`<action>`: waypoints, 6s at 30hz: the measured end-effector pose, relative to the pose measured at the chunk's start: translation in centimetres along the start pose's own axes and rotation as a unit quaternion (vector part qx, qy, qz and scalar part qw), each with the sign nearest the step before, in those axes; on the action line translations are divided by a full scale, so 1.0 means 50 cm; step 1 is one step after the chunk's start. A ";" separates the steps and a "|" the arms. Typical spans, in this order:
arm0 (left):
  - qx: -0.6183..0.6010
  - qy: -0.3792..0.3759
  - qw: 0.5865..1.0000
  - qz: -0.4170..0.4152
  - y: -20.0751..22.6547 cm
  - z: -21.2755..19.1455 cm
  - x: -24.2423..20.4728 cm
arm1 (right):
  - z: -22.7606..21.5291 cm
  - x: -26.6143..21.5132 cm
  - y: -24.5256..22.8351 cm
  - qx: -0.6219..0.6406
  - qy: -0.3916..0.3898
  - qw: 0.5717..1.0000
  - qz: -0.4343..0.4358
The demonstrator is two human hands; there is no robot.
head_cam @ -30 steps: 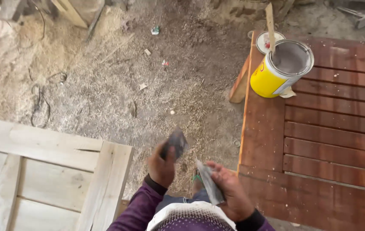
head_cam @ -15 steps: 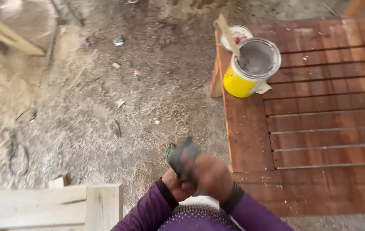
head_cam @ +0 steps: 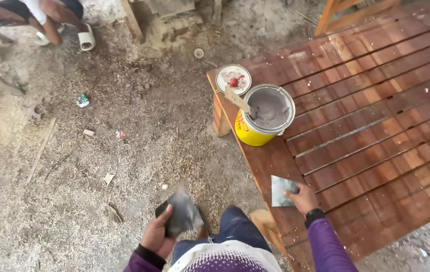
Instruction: The person scoops wood filler from a can with a putty knife and applies it to several gaps and knots on a wooden door panel. The person spreads the filler across multiple spots on the door surface.
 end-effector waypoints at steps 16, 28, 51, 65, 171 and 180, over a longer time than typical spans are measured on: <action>0.160 -0.093 0.967 0.176 0.052 0.219 0.211 | -0.152 -0.150 -0.775 -0.153 0.191 0.587 -0.772; 0.564 -0.214 0.667 0.437 0.072 0.359 0.218 | -0.395 0.191 -0.760 -0.742 0.089 0.611 -0.261; 0.227 -0.173 0.948 0.139 0.059 0.588 0.303 | -0.454 0.149 -0.458 -0.349 0.088 0.931 -0.059; 0.171 -0.189 0.965 0.067 0.023 0.709 0.302 | -0.543 0.017 -0.309 -0.102 0.148 0.984 -0.020; 0.174 -0.186 0.966 -0.046 0.033 0.704 0.243 | -0.056 0.009 0.037 -0.213 0.145 0.925 0.281; 0.202 -0.193 0.960 -0.014 0.057 0.684 0.238 | -0.137 0.023 0.065 -0.190 0.013 0.924 0.332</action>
Point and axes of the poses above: each hand's wrist, its own x-axis towards the middle knuckle, its own z-axis out of the palm, y = z × x, the point moved 3 cm from there along x, towards the middle knuckle, and after that the axes turned 15 degrees about -x, right-handed, at the moved point
